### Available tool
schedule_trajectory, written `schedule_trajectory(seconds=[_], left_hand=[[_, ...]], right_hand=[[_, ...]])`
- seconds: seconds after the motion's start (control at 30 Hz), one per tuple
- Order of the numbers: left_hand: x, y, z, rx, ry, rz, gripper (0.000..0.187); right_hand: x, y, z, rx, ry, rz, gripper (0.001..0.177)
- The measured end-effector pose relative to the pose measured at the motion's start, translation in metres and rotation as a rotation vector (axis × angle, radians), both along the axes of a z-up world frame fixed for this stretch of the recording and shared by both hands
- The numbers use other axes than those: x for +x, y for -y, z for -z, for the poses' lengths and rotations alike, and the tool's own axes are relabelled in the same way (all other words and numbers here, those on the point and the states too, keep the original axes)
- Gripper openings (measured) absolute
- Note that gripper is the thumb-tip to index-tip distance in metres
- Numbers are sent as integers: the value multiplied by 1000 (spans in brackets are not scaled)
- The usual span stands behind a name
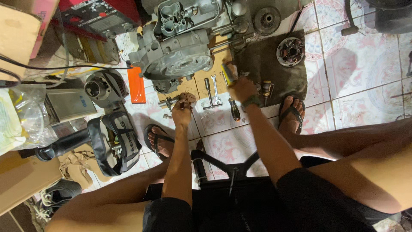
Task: The person is working on a disassembled engine block, using a screwdriver to remove small components and a yellow tool to manipulate parts. They handle various small engine parts and tools throughout the process.
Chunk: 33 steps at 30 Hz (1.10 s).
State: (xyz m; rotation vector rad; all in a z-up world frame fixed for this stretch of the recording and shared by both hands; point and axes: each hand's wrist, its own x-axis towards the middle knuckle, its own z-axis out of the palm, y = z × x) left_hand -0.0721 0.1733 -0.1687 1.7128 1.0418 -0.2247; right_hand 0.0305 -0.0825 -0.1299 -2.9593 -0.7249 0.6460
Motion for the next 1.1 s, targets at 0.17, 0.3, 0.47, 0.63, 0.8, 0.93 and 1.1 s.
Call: schedule_trajectory(seconds=[0.17, 0.3, 0.47, 0.63, 0.8, 0.93, 1.1], left_hand=[[-1, 10, 15, -34, -11, 14, 20], [-17, -5, 93, -19, -13, 71, 21], [-19, -3, 33, 8, -90, 105, 22], [-24, 7, 6, 32, -150, 187, 25], [-25, 16, 0, 96, -187, 361, 35], [-18, 15, -16, 108, -189, 383, 36], [-12, 18, -2, 108, -252, 499, 39]], right_hand=[[-10, -48, -7, 224, -442, 714, 48], [-25, -45, 31, 120, -364, 678, 42], [-41, -55, 32, 101, -199, 608, 43], [-53, -90, -54, 31, -203, 492, 37], [-93, -96, -18, 373, 611, 176, 21], [-98, -97, -2, 289, 566, 114, 16], [-81, -93, 13, 175, 547, -9, 17]])
